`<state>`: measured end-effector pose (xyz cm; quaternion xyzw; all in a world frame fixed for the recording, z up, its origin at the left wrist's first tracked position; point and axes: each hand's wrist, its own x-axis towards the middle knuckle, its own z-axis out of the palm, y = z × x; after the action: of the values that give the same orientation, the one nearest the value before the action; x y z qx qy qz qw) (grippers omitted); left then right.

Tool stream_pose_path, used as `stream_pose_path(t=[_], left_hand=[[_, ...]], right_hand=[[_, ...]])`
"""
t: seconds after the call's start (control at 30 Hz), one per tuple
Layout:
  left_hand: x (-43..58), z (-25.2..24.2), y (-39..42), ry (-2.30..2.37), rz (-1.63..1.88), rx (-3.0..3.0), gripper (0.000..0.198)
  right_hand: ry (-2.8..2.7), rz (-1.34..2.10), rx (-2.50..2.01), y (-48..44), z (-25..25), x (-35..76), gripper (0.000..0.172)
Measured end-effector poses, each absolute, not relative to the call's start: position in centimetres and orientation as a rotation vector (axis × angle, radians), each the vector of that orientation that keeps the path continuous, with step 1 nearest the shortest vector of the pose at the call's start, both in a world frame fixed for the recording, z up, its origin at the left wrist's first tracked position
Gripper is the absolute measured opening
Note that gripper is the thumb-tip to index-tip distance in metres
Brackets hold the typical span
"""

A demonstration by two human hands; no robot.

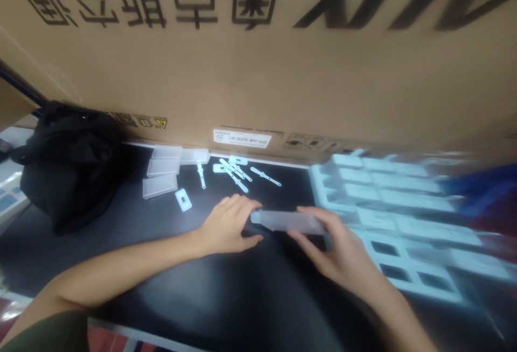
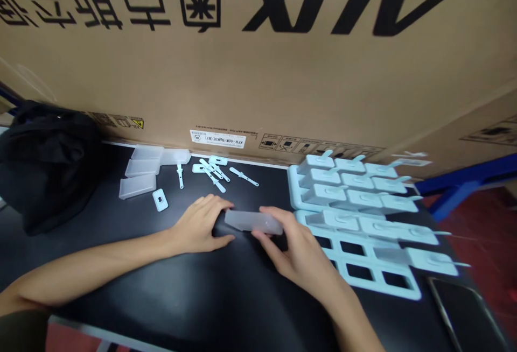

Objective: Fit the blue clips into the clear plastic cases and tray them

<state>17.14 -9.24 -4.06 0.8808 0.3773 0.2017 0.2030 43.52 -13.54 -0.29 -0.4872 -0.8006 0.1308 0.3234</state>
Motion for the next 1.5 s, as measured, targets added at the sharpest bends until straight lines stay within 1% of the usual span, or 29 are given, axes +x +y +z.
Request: stream_pose_path(t=[0.07,0.1,0.3,0.47,0.5,0.6,0.7,0.83,1.0,1.23,1.5], left_hand=[[17.1,-3.8,-9.0,1.052,0.461,2.424,0.051],[17.1,-3.8,-8.9,1.032,0.431,2.411,0.046],[16.8,-3.7,-8.4,0.933,0.391,2.407,0.037],[16.7,-3.7,-8.3,0.855,0.47,2.467,0.011],[16.7,-3.7,-8.3,0.846,0.499,2.46,0.011],[16.6,-3.8,-8.3,0.826,0.56,2.449,0.021],[16.5,-3.8,-8.4,0.791,0.553,2.445,0.023],[16.5,-3.6,-8.7,0.808,0.57,2.399,0.02],[16.8,-3.2,-8.6,0.829,0.485,2.373,0.031],[16.7,-3.4,-8.4,0.887,0.393,2.305,0.029],[16.7,-3.6,-8.6,0.922,0.448,2.296,0.033]], right_hand=[[-2.093,0.192,-1.325,-13.5,-0.5,44.3,0.047],[-2.126,0.158,-1.322,-13.4,-0.5,44.6,0.049],[-2.346,0.145,-1.174,-13.2,-0.1,44.1,0.051],[-2.366,0.142,-1.151,-13.4,0.3,44.1,0.054],[-2.348,0.122,-1.154,-13.4,0.3,44.2,0.056],[-2.284,0.053,-1.152,-13.5,0.5,44.8,0.061],[-2.25,0.013,-1.15,-13.5,0.6,45.1,0.062],[-2.287,0.038,-1.144,-13.5,0.6,44.8,0.057],[-2.324,0.13,-1.128,-13.6,0.3,44.0,0.052],[-2.388,0.17,-1.06,-13.6,-0.6,43.0,0.055],[-2.437,0.2,-1.024,-13.6,-0.7,42.1,0.055]])
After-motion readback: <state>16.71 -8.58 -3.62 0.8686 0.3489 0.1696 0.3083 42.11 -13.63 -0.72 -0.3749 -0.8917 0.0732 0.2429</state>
